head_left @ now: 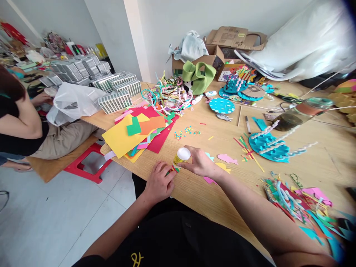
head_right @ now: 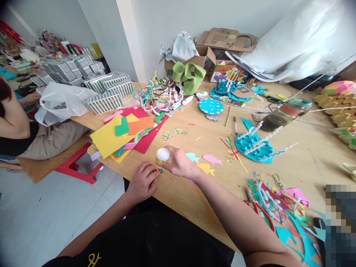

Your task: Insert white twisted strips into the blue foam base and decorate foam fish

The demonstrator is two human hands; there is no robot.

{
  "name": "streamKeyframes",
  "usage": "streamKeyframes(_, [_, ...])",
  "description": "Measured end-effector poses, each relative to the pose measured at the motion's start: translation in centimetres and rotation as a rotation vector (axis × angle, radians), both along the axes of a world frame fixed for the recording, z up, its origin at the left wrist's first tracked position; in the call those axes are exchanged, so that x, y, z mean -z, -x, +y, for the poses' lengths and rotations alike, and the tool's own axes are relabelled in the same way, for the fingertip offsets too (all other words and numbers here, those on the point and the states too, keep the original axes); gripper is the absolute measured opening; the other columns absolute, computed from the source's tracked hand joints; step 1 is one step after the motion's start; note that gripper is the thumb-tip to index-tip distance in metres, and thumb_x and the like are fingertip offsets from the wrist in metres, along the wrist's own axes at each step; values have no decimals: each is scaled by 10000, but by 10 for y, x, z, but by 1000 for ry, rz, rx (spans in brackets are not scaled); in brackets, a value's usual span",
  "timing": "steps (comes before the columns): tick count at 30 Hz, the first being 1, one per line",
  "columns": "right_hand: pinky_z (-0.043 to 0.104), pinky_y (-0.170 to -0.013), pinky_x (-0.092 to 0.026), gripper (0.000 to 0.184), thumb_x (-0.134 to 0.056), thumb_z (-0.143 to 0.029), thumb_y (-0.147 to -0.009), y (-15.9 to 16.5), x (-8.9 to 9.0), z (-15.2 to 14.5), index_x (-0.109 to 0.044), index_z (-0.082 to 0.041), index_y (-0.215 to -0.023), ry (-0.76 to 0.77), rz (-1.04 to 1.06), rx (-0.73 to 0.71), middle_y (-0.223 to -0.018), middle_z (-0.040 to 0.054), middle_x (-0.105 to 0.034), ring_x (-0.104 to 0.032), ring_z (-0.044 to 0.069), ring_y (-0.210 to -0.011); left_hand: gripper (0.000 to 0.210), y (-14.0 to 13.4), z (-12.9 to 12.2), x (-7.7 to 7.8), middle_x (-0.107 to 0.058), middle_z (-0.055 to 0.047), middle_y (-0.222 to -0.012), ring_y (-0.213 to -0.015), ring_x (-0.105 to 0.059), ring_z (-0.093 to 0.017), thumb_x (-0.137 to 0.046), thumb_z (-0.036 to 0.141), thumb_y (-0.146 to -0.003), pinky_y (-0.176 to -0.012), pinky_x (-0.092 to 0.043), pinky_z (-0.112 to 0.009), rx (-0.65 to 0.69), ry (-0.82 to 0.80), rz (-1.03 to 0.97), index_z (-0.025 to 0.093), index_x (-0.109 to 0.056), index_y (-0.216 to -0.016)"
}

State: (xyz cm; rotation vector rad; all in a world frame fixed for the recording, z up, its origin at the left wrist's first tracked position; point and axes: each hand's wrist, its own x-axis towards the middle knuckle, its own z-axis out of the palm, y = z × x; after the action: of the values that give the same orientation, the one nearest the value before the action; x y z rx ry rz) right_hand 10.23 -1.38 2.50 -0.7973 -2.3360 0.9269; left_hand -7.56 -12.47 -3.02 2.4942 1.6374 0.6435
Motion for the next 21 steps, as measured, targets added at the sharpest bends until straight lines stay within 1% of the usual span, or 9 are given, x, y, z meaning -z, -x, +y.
streamKeyframes(6, [274,-639,-413,270,-668,-366,-742,-8,-3,-4,-550,-168,-882,46,-46,-4,-814,48,-615,-563,171,-717,330,0,0,-2,-592,-90,-1063,-1112,-445,-274,-481,156,-793,-1023,-343,-532,-1,-7,16,205,-606,-1094])
streamKeyframes(14, [258,-631,-399,250,-647,-390,-761,2,2,1,-537,-175,-826,6,-3,24,-775,31,-594,-539,153,-689,346,0,1,-2,-590,-84,-1067,-1113,-444,-280,-485,150,-788,-1029,-336,-525,4,2,19,205,-594,-1112])
streamKeyframes(21, [258,-639,-405,253,-660,-370,-752,-2,1,-1,-537,-171,-850,10,-1,9,-788,36,-598,-547,156,-706,322,0,1,-2,-590,-82,-1073,-1116,-438,-268,-485,156,-799,-1058,-316,-504,1,6,26,188,-602,-1097])
